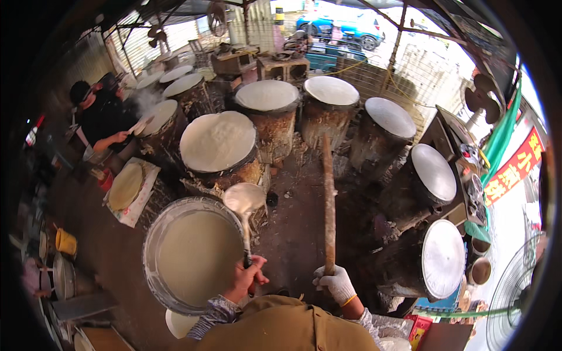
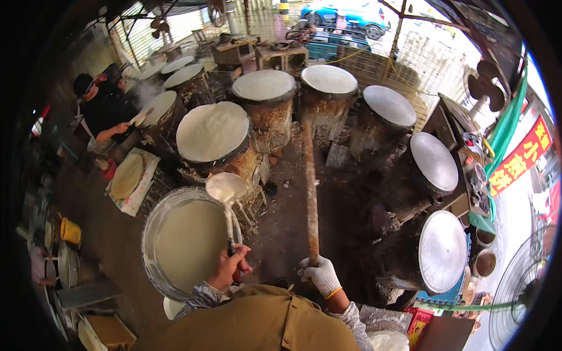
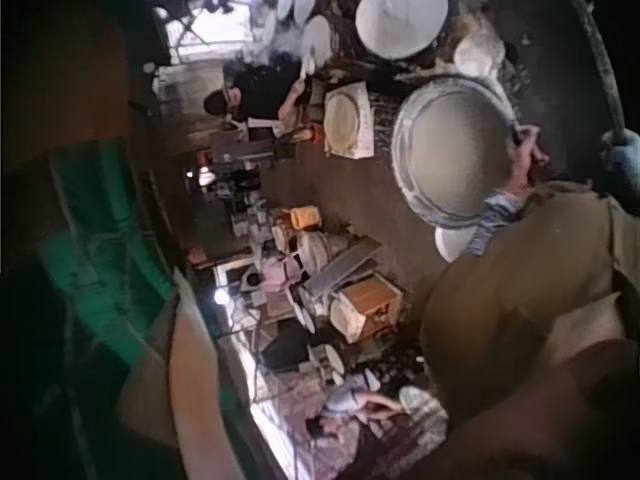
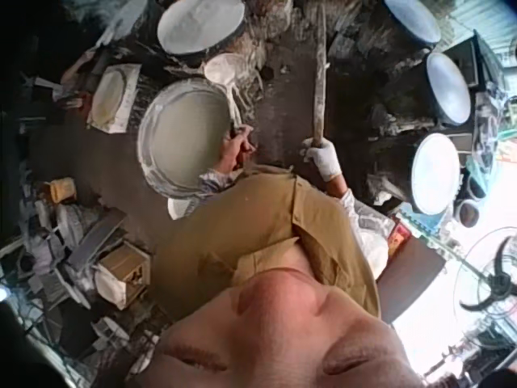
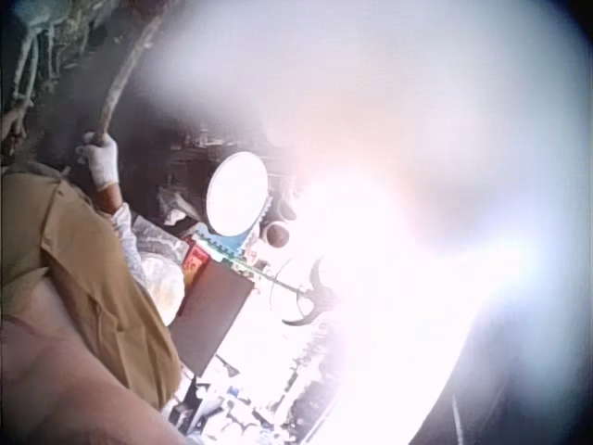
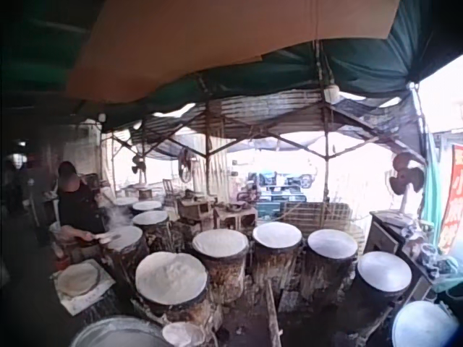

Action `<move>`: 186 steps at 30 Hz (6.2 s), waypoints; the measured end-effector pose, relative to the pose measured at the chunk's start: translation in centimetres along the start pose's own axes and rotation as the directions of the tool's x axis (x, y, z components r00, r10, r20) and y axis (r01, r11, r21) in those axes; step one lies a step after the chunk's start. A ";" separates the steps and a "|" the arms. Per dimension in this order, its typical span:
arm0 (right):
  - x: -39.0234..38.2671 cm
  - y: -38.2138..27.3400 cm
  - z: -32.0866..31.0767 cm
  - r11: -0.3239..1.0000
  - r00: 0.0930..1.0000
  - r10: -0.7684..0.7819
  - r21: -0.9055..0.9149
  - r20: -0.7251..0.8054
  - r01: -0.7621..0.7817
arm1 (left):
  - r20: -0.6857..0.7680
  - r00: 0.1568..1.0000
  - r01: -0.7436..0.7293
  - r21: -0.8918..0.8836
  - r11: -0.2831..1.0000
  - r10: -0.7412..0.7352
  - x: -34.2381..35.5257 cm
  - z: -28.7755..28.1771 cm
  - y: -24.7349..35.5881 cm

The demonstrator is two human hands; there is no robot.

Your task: The person ladles batter onto multiple hot griddles, spreads it into thin crepes, flips them with a spatula, and stacks the finished crepes. The person repeats this process across several griddles in a continuous workflow.

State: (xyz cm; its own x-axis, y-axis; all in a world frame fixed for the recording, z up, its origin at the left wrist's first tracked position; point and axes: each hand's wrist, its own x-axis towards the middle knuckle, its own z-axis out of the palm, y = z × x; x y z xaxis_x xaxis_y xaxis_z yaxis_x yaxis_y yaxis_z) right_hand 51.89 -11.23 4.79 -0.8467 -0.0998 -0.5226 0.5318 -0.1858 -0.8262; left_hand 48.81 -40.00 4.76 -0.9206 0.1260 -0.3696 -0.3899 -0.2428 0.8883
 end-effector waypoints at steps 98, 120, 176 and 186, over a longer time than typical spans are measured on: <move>-13.8 11.8 -17.7 0.923 0.474 -0.276 -0.093 -0.836 0.374 | 0.790 0.281 0.855 0.053 0.516 -0.545 3.6 28.1 13.0; -13.1 12.9 -25.6 0.965 -0.450 -0.210 -0.258 -0.868 0.047 | 0.888 0.379 -0.716 0.460 0.526 -0.260 7.6 61.2 -22.7; -8.6 4.0 -38.7 0.984 -0.159 -0.169 -0.176 -0.973 0.031 | 0.677 -0.160 0.679 0.604 0.418 -0.718 20.8 50.6 -5.2; -16.1 7.5 -41.5 0.997 0.002 -0.028 -0.028 -1.000 0.070 | 0.681 -0.084 0.696 0.563 0.446 -0.727 19.7 49.4 -5.5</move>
State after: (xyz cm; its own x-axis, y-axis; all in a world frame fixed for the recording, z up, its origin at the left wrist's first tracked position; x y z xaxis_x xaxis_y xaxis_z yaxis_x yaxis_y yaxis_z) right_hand 70.06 29.54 -1.71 -0.0017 0.9821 -0.1881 0.4716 -0.1651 -0.8662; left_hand 33.92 11.34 6.10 0.3764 0.8211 -0.4291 -0.8023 0.5205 0.2923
